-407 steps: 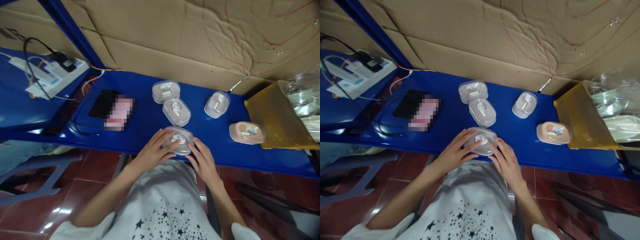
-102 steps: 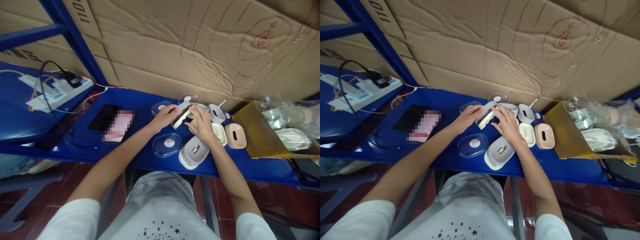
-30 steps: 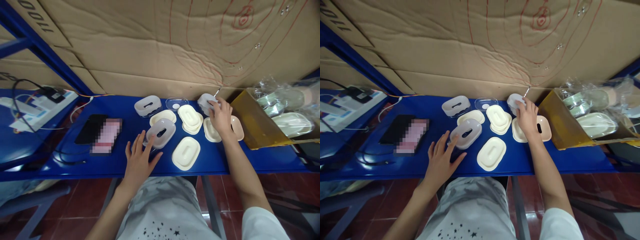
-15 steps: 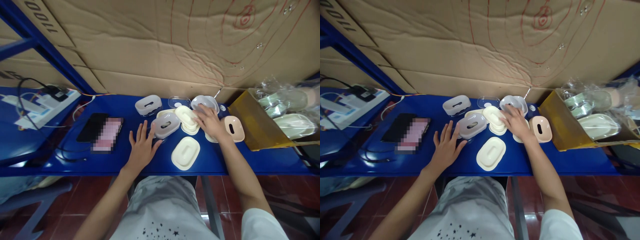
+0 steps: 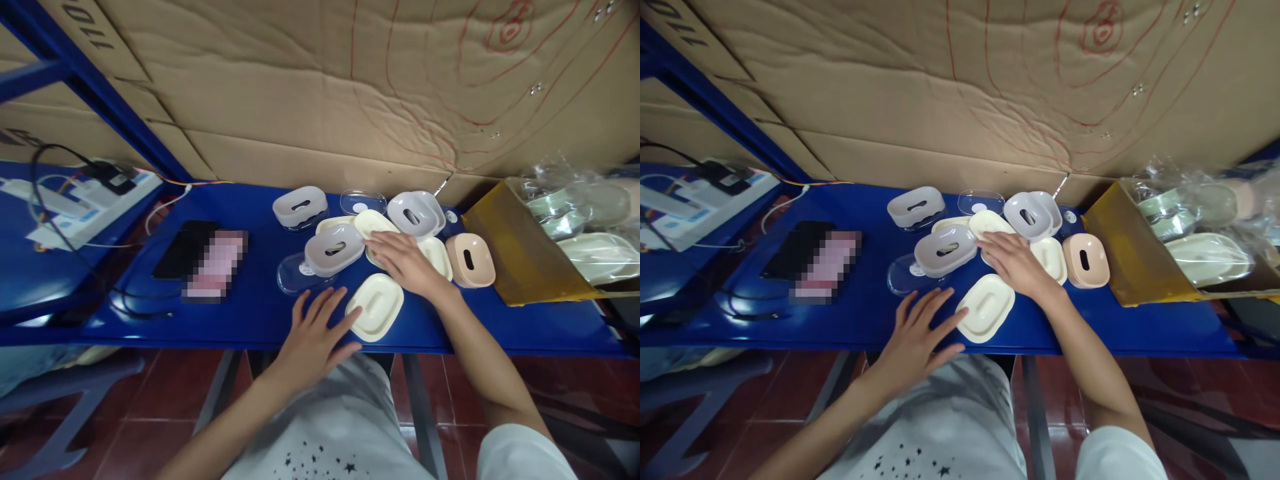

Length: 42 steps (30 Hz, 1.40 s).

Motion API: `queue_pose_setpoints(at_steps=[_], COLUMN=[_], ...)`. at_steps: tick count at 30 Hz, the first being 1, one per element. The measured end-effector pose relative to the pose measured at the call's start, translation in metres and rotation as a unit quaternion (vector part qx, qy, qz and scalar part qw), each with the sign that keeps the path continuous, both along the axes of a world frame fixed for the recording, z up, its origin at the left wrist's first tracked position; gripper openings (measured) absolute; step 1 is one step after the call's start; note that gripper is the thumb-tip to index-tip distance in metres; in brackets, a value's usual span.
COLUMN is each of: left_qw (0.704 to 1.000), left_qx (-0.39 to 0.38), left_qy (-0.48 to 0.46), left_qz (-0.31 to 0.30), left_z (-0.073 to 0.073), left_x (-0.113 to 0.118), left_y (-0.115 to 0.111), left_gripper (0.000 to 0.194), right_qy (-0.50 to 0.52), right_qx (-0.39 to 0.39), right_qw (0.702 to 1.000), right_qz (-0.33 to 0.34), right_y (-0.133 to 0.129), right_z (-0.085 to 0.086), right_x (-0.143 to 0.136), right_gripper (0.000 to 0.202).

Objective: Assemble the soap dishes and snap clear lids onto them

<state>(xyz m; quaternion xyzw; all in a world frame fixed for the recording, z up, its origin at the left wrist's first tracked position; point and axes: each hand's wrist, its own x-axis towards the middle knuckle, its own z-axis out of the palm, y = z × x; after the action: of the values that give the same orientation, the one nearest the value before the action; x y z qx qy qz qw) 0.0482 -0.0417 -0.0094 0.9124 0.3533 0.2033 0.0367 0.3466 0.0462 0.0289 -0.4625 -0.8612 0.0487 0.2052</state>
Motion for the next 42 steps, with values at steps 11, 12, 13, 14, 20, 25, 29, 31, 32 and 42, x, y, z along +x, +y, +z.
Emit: queue_pose_setpoints(at_steps=[11, 12, 13, 14, 20, 25, 29, 31, 32, 42], left_qw=[0.998, 0.997, 0.997, 0.997, 0.994, 0.995, 0.993, 0.992, 0.993, 0.996], left_qx=[0.007, 0.003, -0.001, -0.004, -0.012, -0.016, -0.043, -0.069, -0.077, -0.052], left_qy=[-0.001, -0.002, -0.003, -0.005, -0.006, -0.022, -0.068, -0.078, -0.08, -0.074], left_qz=[0.067, 0.071, 0.077, 0.082, 0.106, 0.101, 0.092, 0.066, 0.048, 0.017], left_z=[-0.01, -0.011, -0.011, -0.011, -0.007, -0.007, -0.011, -0.013, -0.013, -0.004], left_x=[-0.014, -0.016, -0.018, -0.019, -0.031, -0.052, -0.058, -0.056, -0.054, -0.058], left_y=[-0.004, -0.005, -0.005, -0.005, -0.003, 0.003, 0.003, 0.001, 0.001, -0.009], left_gripper=[0.041, 0.041, 0.041, 0.04, 0.039, 0.062, 0.073, 0.079, 0.08, 0.05], right_qy=[-0.042, -0.045, -0.048, -0.05, -0.009, 0.025, -0.012, -0.028, -0.035, -0.008], right_qx=[0.057, 0.059, 0.06, 0.061, 0.1, 0.096, 0.077, 0.061, 0.053, 0.044], right_qw=[0.997, 0.996, 0.995, 0.995, 0.992, 0.989, 0.985, 0.985, 0.986, 0.983], right_qz=[0.033, 0.046, 0.057, 0.066, 0.079, 0.11, 0.152, 0.157, 0.157, 0.179], right_y=[-0.002, -0.003, -0.003, -0.003, -0.003, -0.028, -0.068, -0.085, -0.091, -0.064], right_z=[-0.016, -0.019, -0.022, -0.025, -0.019, 0.004, -0.003, -0.011, -0.015, -0.003], right_x=[-0.017, -0.021, -0.025, -0.03, -0.035, -0.038, -0.048, -0.052, -0.053, -0.066], right_gripper=[0.047, 0.047, 0.046, 0.043, 0.018, 0.011, 0.016, 0.022, 0.024, 0.026])
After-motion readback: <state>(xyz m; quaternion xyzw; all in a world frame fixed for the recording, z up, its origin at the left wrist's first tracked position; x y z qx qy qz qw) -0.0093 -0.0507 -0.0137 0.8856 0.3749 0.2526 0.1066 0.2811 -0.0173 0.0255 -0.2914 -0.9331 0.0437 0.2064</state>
